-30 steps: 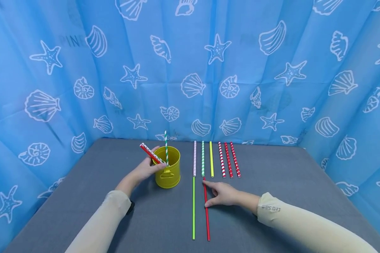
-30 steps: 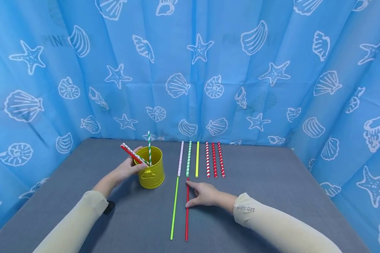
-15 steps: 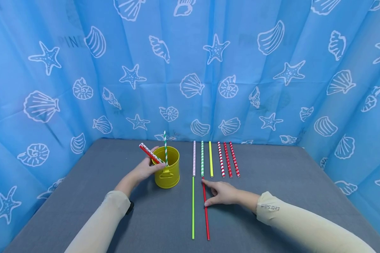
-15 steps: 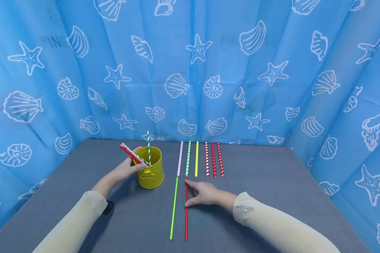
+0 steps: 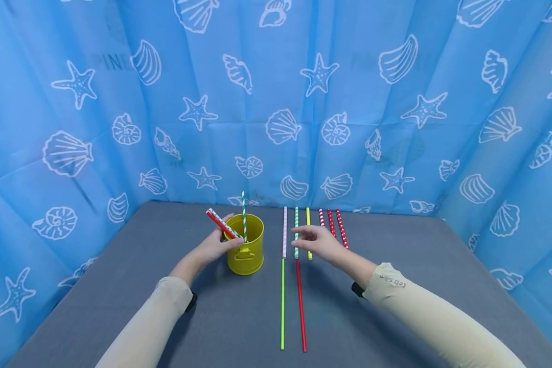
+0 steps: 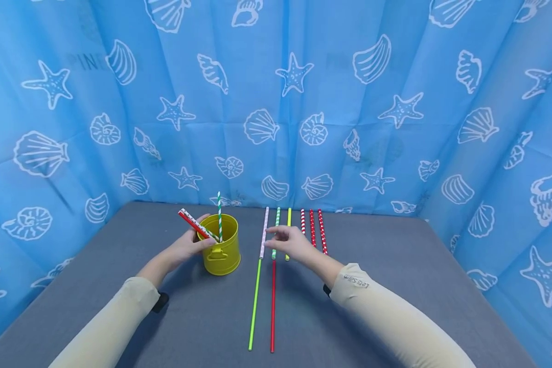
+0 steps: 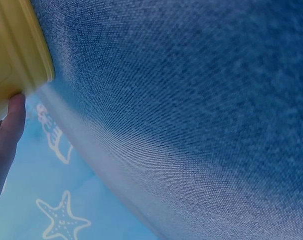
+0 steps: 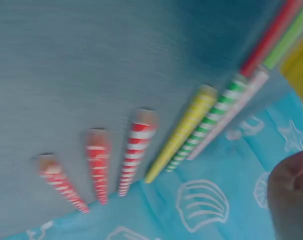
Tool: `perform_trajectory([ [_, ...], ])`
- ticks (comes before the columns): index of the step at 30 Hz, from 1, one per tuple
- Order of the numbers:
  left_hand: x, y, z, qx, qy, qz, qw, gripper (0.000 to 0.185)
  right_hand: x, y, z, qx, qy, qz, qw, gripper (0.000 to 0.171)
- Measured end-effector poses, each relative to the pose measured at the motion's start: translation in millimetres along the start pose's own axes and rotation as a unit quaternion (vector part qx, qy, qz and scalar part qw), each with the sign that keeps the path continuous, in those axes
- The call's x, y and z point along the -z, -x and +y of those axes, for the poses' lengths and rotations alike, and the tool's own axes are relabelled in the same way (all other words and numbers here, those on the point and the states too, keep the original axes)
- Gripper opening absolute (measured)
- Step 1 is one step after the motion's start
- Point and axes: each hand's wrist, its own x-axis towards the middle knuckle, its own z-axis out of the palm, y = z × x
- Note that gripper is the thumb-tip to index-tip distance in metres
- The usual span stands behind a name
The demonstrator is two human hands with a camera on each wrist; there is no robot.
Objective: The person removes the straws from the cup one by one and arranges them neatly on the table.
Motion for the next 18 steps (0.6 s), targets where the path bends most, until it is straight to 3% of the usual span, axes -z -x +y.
perform_trajectory([
  [3, -1.2, -0.2, -0.4, -0.001, 0.001, 0.001, 1.0000, 0.085, -3, -16, -14, -0.031, -0.037, 0.056, 0.997, 0.044],
  [6, -1.0, 0.6, -0.7, -0.005, 0.006, -0.001, 1.0000, 0.085, -10, -35, -24, -0.058, -0.071, 0.086, 0.992, 0.047],
  [12, -2.9, 2.1, 0.0, -0.008, 0.016, -0.002, 0.9998, 0.085, -27, -60, -37, -0.065, -0.121, 0.095, 0.986, 0.049],
  [18, -2.2, -0.2, 1.4, -0.001, 0.017, 0.010, 0.9998, 0.083, -43, -85, -37, -0.058, -0.132, 0.102, 0.984, 0.051],
])
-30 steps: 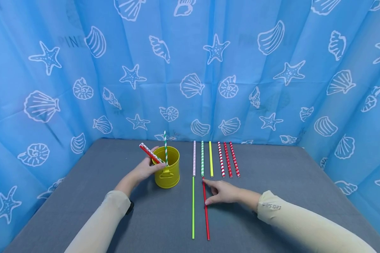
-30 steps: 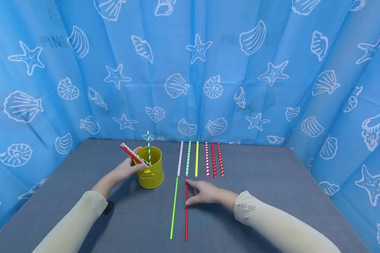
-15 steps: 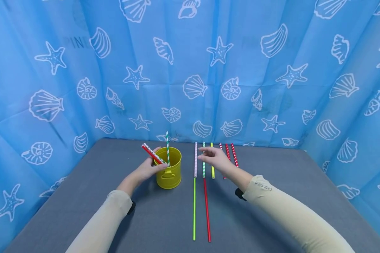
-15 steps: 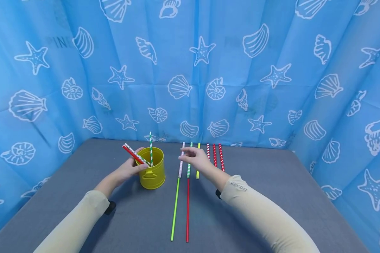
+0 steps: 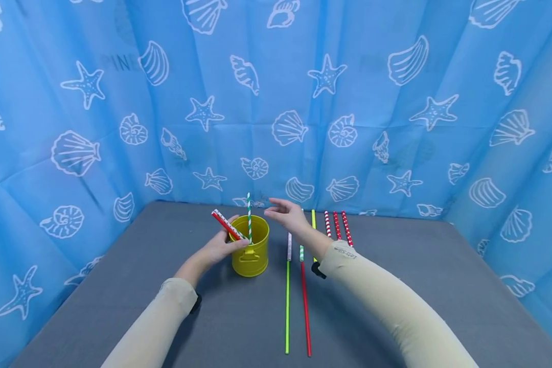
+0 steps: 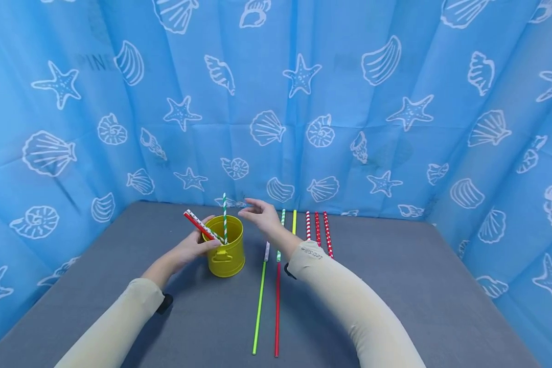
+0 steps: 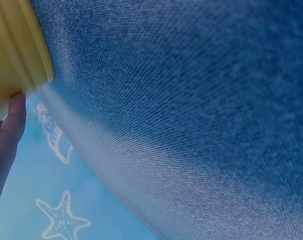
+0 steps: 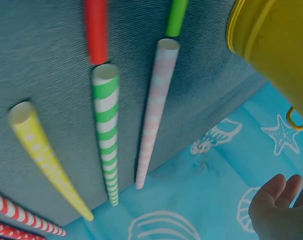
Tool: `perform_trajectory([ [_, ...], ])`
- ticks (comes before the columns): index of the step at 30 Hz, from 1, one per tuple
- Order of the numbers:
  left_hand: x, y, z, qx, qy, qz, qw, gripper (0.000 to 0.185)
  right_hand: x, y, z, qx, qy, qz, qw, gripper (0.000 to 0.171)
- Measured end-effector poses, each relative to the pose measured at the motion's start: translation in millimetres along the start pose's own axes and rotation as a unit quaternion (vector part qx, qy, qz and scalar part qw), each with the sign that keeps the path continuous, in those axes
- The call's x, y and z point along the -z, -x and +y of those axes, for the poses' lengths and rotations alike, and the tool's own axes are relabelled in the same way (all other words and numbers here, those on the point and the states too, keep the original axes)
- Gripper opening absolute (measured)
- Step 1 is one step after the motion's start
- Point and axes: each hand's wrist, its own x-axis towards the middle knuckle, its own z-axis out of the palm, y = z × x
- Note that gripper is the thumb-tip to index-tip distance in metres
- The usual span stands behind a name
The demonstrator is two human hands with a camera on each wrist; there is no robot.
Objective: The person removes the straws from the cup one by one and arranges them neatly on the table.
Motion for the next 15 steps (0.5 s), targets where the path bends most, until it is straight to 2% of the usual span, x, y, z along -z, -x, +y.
perform_trajectory([
  [15, -0.1, 0.1, -0.1, -0.006, 0.009, -0.004, 0.9999, 0.083, -22, -15, 3, 0.002, -0.010, -0.031, 0.999, 0.054],
])
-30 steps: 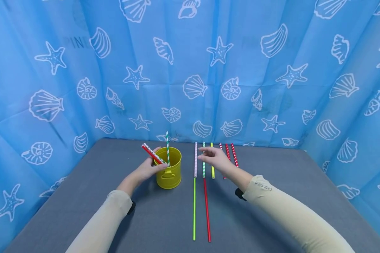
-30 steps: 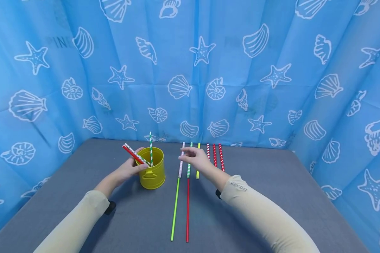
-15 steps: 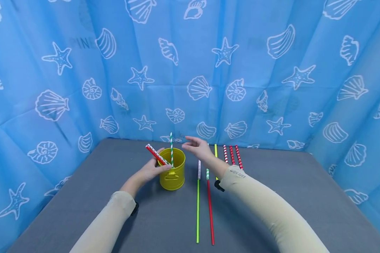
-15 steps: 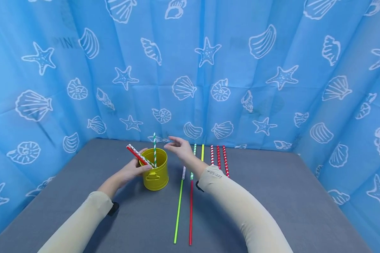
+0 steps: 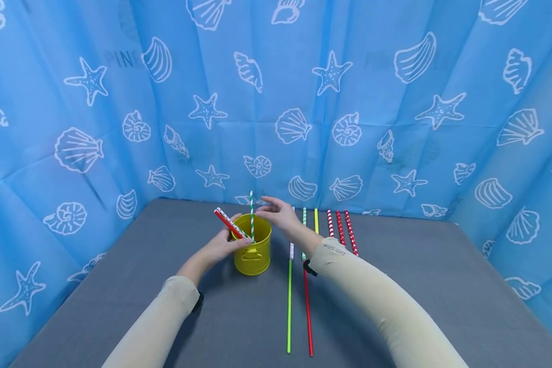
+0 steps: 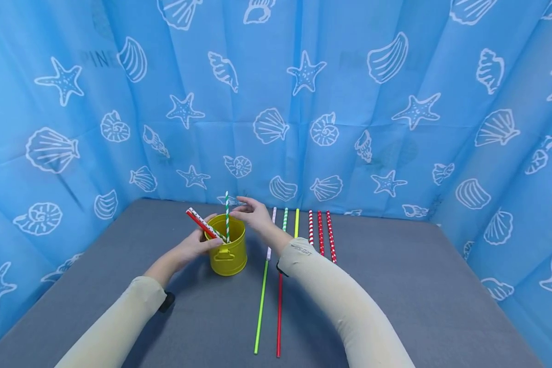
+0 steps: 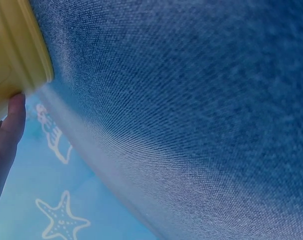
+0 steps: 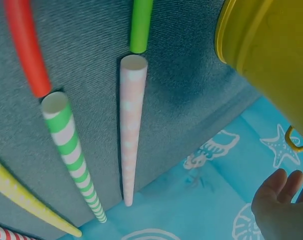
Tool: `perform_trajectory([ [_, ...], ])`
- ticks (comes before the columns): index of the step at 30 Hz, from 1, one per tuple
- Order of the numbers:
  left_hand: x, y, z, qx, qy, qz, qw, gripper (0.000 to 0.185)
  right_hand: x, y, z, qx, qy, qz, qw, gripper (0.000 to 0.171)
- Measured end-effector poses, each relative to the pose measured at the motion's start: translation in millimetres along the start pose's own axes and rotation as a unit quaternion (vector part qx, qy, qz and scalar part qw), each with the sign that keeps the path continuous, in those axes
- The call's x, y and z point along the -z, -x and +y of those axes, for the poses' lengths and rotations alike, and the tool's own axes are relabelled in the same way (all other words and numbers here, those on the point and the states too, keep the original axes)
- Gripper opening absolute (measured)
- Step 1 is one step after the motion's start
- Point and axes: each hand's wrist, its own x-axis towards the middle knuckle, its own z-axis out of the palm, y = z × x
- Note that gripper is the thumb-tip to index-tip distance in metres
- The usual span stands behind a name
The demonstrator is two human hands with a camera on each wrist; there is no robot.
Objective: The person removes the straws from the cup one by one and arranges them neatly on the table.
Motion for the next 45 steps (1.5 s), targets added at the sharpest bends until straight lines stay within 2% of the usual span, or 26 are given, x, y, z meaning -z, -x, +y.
perform_trajectory([
  [10, -0.1, 1.0, -1.3, 0.004, -0.018, 0.007, 0.9998, 0.086, -11, -9, 2, 0.009, 0.010, -0.021, 1.000, 0.059],
  [16, -0.1, -1.4, -2.0, 0.000, -0.003, 0.005, 1.0000, 0.083, -13, -15, 2, 0.024, 0.028, -0.002, 0.999, 0.056],
  [21, -0.4, -2.1, -1.6, 0.001, -0.004, 0.008, 1.0000, 0.082, -12, -17, 2, 0.035, 0.017, 0.009, 0.999, 0.057],
  [24, -1.2, -1.4, -0.5, 0.003, -0.007, 0.007, 0.9999, 0.082, -12, -19, 2, 0.034, 0.008, -0.002, 0.999, 0.058],
  [30, -2.4, 0.2, 1.5, 0.003, -0.004, 0.008, 1.0000, 0.081, -15, -22, 1, 0.041, 0.038, -0.030, 0.998, 0.062],
  [35, -2.3, 0.5, 1.9, 0.001, -0.009, 0.002, 1.0000, 0.083, -16, -21, 0, 0.058, 0.042, -0.001, 0.997, 0.060],
  [39, -1.1, 0.9, 1.8, -0.001, -0.006, 0.003, 1.0000, 0.083, -14, -18, -5, 0.091, 0.012, 0.035, 0.995, 0.063],
  [42, -0.6, 1.1, 1.3, -0.004, -0.006, 0.001, 1.0000, 0.083, -10, -14, -10, 0.132, -0.013, 0.071, 0.989, 0.064],
  [45, 0.2, 2.4, 0.9, 0.001, -0.006, -0.001, 1.0000, 0.085, -5, -10, -17, 0.189, -0.026, 0.103, 0.976, 0.063],
])
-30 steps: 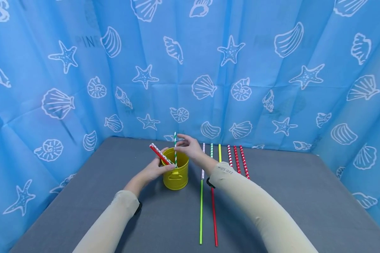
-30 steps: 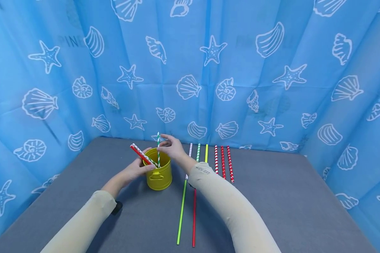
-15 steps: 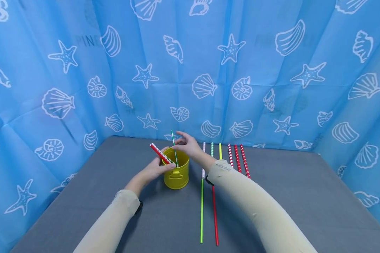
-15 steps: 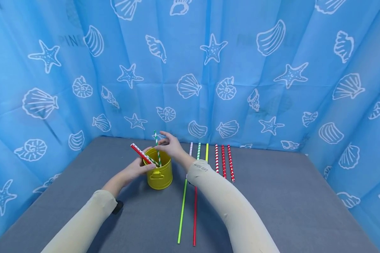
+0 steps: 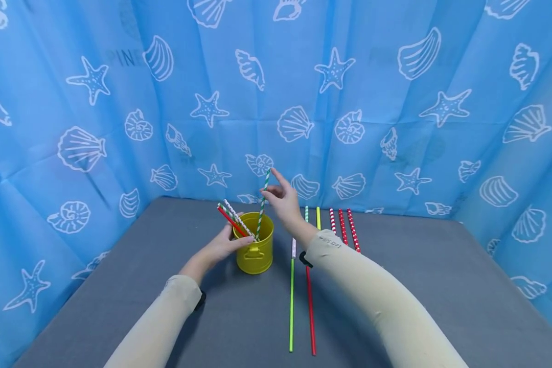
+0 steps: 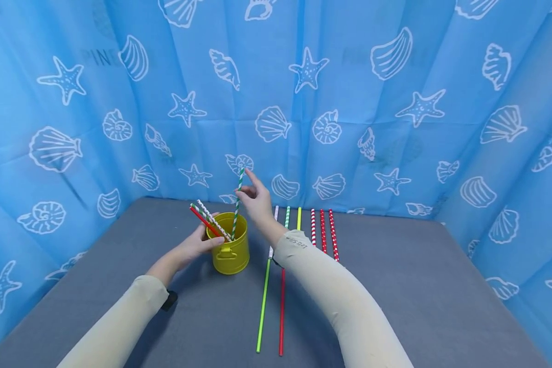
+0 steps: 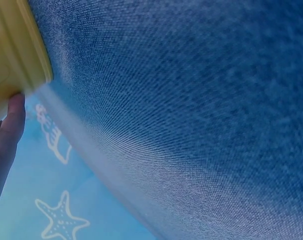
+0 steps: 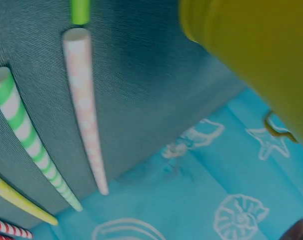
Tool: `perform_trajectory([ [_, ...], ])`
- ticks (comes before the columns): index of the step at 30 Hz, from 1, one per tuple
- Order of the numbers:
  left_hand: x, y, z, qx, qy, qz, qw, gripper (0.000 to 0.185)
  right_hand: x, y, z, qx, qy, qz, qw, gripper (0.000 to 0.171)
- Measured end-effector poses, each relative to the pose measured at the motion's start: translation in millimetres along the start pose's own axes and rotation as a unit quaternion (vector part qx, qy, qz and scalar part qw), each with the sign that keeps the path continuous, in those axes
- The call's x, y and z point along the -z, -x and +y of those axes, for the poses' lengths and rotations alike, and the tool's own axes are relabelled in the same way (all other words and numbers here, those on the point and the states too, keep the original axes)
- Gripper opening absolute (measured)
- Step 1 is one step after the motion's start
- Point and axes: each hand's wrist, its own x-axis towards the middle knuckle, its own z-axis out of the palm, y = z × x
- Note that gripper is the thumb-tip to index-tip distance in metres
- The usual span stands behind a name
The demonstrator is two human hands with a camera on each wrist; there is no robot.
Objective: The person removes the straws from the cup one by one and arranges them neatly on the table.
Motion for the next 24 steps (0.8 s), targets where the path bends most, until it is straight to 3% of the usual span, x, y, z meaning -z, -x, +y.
perform_trajectory([
  [5, 0.2, 1.5, -0.1, 0.008, -0.001, 0.004, 1.0000, 0.089, 8, 0, -16, 0.069, -0.007, 0.027, 0.997, 0.062],
  [16, 0.2, 0.6, 2.4, 0.023, -0.017, 0.002, 0.9996, 0.088, 43, 4, -54, 0.126, -0.078, 0.104, 0.984, 0.058],
  [19, 1.0, 1.3, 4.4, 0.028, -0.015, 0.000, 0.9995, 0.091, 55, 8, -60, 0.125, -0.075, 0.100, 0.984, 0.056],
  [24, 1.6, 3.5, 7.6, 0.027, -0.011, -0.009, 0.9995, 0.090, 78, 20, -58, 0.090, -0.039, 0.053, 0.994, 0.056],
])
